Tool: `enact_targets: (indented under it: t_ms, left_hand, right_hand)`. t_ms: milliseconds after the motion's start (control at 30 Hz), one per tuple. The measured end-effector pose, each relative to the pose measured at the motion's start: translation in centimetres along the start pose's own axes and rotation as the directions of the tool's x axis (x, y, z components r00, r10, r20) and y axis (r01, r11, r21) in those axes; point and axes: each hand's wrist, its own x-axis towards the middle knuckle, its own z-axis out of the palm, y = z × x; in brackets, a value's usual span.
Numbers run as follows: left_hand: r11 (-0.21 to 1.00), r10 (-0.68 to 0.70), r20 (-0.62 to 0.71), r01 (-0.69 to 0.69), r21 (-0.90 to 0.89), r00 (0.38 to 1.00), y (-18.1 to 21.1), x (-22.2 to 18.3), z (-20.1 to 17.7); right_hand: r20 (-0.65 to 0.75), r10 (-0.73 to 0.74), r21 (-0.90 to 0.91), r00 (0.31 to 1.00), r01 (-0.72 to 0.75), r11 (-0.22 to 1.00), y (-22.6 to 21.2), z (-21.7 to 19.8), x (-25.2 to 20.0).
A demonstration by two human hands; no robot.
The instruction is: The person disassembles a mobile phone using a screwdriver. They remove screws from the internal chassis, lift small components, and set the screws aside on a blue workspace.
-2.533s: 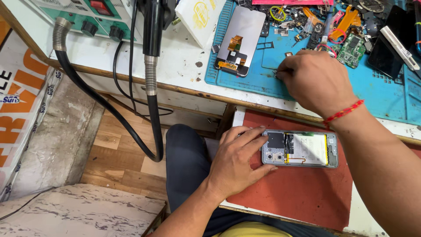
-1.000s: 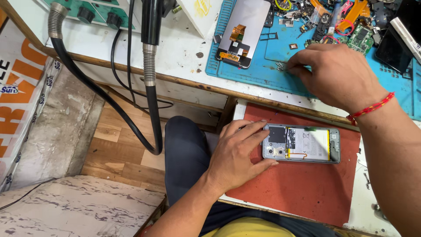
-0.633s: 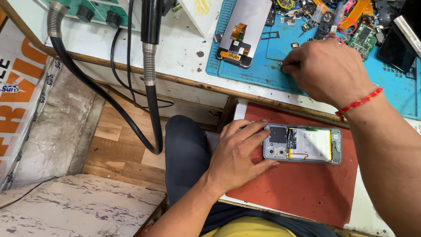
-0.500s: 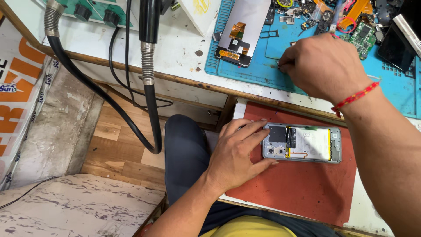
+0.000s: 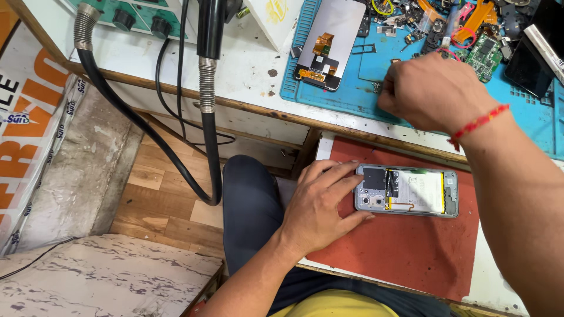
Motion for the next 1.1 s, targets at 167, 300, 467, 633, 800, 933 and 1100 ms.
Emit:
enact_targets:
  t_ms: [167, 300, 467, 633, 800, 933, 1100]
  left_hand:
    - [1.000, 0.001, -0.022, -0.001, -0.016, 1.000, -0.1, -0.1, -0.1]
    - [1.000, 0.009, -0.024, -0.010, -0.023, 1.000, 0.1, -0.1, -0.2]
    - [1.000, 0.020, -0.058, -0.021, -0.023, 0.998, 0.3, 0.0, -0.3]
    - [1.000, 0.006, -0.046, -0.007, -0.026, 0.999, 0.1, -0.2, -0.1]
    - [0.999, 0.022, -0.051, -0.023, -0.032, 0.998, 0.1, -0.1, -0.3]
    - [0.999, 0.005, -0.028, -0.006, -0.036, 1.000, -0.1, -0.2, -0.3]
    - [0.999, 0.001, -0.023, -0.002, -0.040, 1.000, -0.1, 0.0, -0.3]
  right_hand:
    - [-0.237, -0.059, 0.194, 0.970, 0.106, 0.975, 0.1, 0.7, -4.9]
    - [0.029, 0.067, 0.454, 0.997, -0.073, 0.888, -0.7, 1.6, -8.4]
    - [-0.086, 0.072, 0.585, 0.994, -0.008, 0.811, -3.0, 4.9, -10.7]
    - [-0.372, 0.082, 0.395, 0.925, 0.077, 0.915, -5.1, 7.7, -11.6]
    - [-0.446, 0.051, 0.297, 0.894, 0.094, 0.950, -5.8, 7.8, -11.3]
    - [-0.458, 0.054, 0.317, 0.887, 0.106, 0.942, -6.1, 7.7, -11.0]
    - [-0.445, 0.024, 0.322, 0.895, 0.135, 0.937, -5.6, 7.5, -10.8]
